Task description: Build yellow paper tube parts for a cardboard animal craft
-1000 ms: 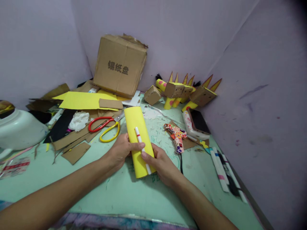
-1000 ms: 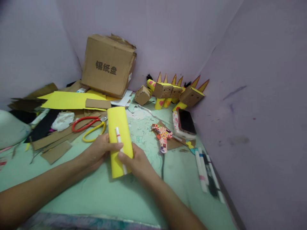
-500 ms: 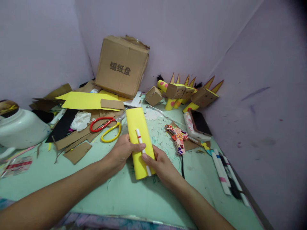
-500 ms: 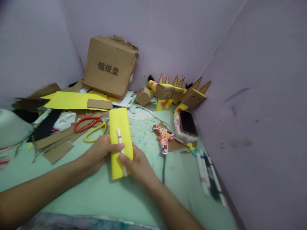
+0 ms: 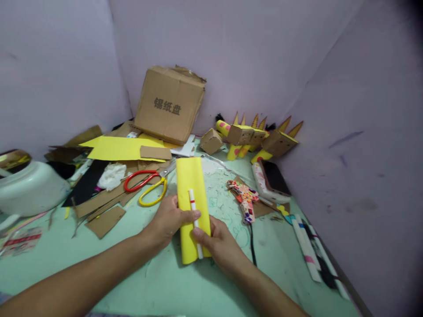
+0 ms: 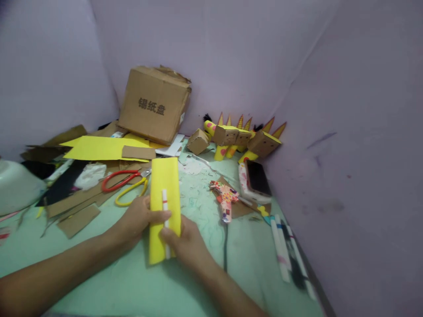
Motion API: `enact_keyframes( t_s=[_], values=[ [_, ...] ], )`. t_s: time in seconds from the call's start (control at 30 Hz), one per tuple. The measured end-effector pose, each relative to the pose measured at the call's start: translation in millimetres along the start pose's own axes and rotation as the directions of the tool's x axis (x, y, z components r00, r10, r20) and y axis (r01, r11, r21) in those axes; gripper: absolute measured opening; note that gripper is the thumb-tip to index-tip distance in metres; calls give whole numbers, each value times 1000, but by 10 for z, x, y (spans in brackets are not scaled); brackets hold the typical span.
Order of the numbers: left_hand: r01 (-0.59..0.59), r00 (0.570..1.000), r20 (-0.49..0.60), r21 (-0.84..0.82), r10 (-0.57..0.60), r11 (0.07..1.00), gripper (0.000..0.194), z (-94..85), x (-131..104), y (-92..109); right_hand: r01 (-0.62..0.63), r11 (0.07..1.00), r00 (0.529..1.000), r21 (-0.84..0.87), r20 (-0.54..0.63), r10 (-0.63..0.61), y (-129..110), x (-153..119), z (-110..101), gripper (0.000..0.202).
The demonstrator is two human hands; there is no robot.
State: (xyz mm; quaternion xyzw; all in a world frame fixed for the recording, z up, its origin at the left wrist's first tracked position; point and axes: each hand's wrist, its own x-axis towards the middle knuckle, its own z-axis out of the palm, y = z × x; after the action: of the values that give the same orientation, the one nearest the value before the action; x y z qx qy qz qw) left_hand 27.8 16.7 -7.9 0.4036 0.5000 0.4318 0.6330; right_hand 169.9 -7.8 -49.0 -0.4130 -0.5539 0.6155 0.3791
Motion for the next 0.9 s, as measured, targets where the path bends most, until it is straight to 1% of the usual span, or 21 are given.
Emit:
enact_keyframes(
  t_s=[0.07,0.13,0.17,0.2,0.23,0.3,0.33,0.37,0.4,0.43,0.47,0.5,0.53,0.57,0.6,0.63,0.67,0.73,0.8,0.9],
  values=[
    [23,1000,-15,-4,-23,1000,31,4,-6,-1,-4,999,1000,37,11,4,23,5,24,34],
    [79,996,-35,11,-79,997,34,12,1,-1,-19,999,1000,48,25,18,48,24,29,36],
    [95,994,-54,5,-94,995,36,15,13,-3,-32,998,999,46,34,30,49,32,14,37],
    [137,990,-43,11,-137,990,38,15,30,-8,-54,998,998,30,42,53,33,28,-16,39],
    [177,984,-37,1,-176,984,42,13,50,-16,-75,997,997,16,25,74,-7,4,-64,43],
    [262,964,-42,-28,-263,965,50,2,90,-39,-96,995,993,-31,-69,94,-158,-134,-220,53],
    [299,952,-57,-46,-301,953,55,-6,108,-53,-84,993,983,-80,-167,70,-262,-251,-334,58],
    [329,941,-71,-60,-332,943,59,-15,124,-67,-61,983,971,-170,-238,20,-373,-395,-475,53],
    [351,931,-83,-66,-356,934,63,-23,137,-79,-43,957,946,-287,-321,-53,-481,-557,-639,39],
    [365,924,-96,-68,-371,928,65,-29,149,-88,-68,901,888,-429,-438,-142,-578,-726,-819,25],
    [375,918,-108,-69,-381,924,66,-34,159,-94,-160,828,795,-538,-568,-215,-656,-891,-1005,21],
    [383,914,-116,-72,-390,921,67,-37,168,-98,-307,745,694,-592,-675,-251,-711,-1042,-1182,21],
    [391,909,-124,-75,-398,917,68,-39,174,-100,-477,636,609,-607,-749,-259,-742,-1172,-1338,26],
    [397,905,-134,-80,-404,914,69,-41,179,-102,-636,477,569,-606,-786,-241,-748,-1275,-1461,28],
    [403,901,-139,-85,-412,911,70,-45,183,-104,-690,419,541,-590,-805,-244,-731,-1350,-1548,28],
    [410,898,-135,-87,-419,908,71,-50,187,-107,-720,367,540,-589,-808,-237,-696,-1399,-1597,27],
    [414,897,-130,-87,-422,906,71,-57,191,-111,-740,320,548,-591,-807,-221,-647,-1423,-1615,26],
    [427,892,-118,-92,-436,899,71,-72,199,-120,-765,257,558,-591,-807,-195,-525,-1424,-1587,24],
    [442,885,-111,-105,-452,891,70,-80,204,-125,-801,190,541,-568,-822,-177,-404,-1395,-1534,24],
    [427,892,-114,-100,-437,898,67,-65,199,-115,-835,120,517,-537,-840,-164,-279,-1356,-1499,22]
  ],
)
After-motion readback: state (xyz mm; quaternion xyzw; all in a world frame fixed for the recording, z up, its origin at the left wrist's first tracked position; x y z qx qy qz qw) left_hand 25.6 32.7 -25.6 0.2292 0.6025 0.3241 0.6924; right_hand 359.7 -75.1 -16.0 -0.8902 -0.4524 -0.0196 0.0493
